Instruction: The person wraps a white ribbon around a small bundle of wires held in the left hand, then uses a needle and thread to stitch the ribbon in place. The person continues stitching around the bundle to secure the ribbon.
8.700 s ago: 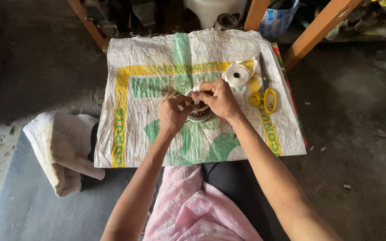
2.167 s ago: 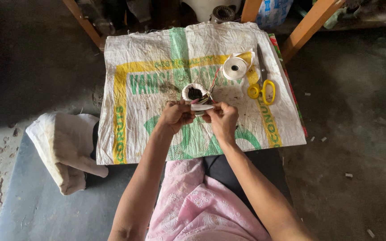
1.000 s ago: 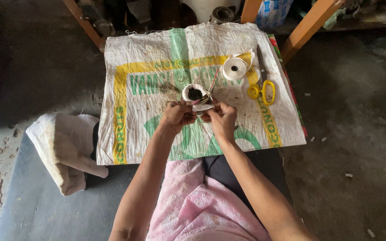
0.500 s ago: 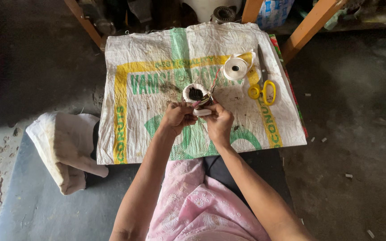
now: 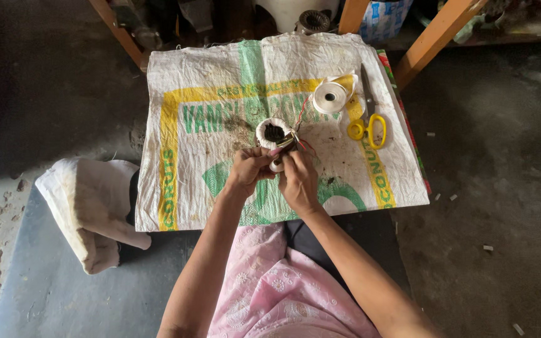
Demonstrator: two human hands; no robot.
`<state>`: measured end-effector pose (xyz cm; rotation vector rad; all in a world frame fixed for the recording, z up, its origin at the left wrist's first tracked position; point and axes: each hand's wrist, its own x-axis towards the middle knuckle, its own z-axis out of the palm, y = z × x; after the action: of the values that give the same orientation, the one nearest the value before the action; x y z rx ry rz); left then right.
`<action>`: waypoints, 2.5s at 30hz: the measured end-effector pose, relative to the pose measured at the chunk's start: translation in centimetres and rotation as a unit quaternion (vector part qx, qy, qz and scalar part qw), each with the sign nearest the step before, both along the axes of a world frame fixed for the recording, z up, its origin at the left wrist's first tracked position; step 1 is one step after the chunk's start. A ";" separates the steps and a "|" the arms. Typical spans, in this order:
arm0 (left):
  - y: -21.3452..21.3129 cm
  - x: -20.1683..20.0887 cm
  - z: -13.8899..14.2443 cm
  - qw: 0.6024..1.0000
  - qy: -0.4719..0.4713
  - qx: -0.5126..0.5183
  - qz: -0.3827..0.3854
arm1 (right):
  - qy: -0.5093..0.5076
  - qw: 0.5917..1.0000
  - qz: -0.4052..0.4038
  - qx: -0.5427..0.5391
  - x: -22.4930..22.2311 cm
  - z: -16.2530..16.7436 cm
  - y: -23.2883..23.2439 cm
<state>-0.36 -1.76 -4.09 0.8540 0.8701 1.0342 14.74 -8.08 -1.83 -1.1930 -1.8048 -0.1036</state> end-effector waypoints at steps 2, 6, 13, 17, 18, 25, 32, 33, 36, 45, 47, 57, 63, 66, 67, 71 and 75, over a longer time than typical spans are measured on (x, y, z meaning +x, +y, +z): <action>-0.1 0.0 0.2 1.000 -0.005 0.007 0.003 | -0.013 1.000 0.011 0.007 0.1 0.0 -0.4; -0.4 0.1 0.5 1.000 0.006 -0.008 0.010 | -0.018 1.000 0.022 0.003 0.3 -0.2 -0.7; -0.2 0.1 0.0 1.000 0.008 0.008 0.012 | 0.039 0.999 0.006 0.008 0.7 0.6 0.4; -0.2 0.3 -0.4 1.000 0.014 0.006 0.018 | 0.015 0.998 0.007 0.060 0.6 2.2 0.9; -0.2 0.4 -0.4 1.000 0.013 0.008 0.020 | 0.006 0.998 0.011 0.068 0.6 2.6 1.0; -0.3 0.9 -0.4 0.998 0.039 0.018 0.035 | 0.012 0.991 0.022 -0.134 3.2 5.2 2.4; -0.5 1.4 -0.1 0.997 0.043 0.030 0.049 | 0.018 0.964 0.106 -0.245 3.2 8.1 8.9; -0.6 1.6 0.0 0.997 0.042 0.035 0.054 | -0.015 0.955 0.087 -0.284 3.0 7.9 9.5; -0.7 1.8 0.1 0.997 0.048 0.042 0.054 | -0.053 0.943 0.109 -0.309 3.0 6.9 10.5; -0.9 2.2 0.3 0.996 0.044 0.041 0.059 | -0.081 0.925 0.191 -0.319 4.8 6.1 11.7; -0.9 2.2 0.2 0.997 0.037 0.039 0.057 | -0.101 0.932 0.169 -0.305 4.4 6.3 11.4; -0.9 2.8 0.2 0.993 0.059 0.047 0.088 | -0.113 0.958 0.092 -0.247 3.2 6.3 10.5; -0.6 2.3 0.8 0.988 0.116 0.038 0.096 | -0.104 0.976 0.139 -0.130 3.0 4.8 11.1; -0.6 2.3 0.9 0.988 0.120 0.033 0.096 | -0.115 0.972 0.153 -0.135 3.0 4.5 11.5; -0.6 2.2 0.9 0.985 0.138 0.030 0.094 | -0.121 0.966 0.147 -0.176 3.0 4.5 11.6; -0.4 2.3 0.8 0.983 0.157 0.034 0.085 | -0.097 0.940 0.171 -0.280 4.0 5.2 12.2; -0.4 2.2 0.5 0.987 0.132 0.053 0.074 | -0.103 0.940 0.213 -0.244 4.4 5.6 12.5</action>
<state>1.87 -2.13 -3.54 1.0439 1.1226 1.1197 19.18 4.39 3.82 -1.1156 -2.3211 0.5150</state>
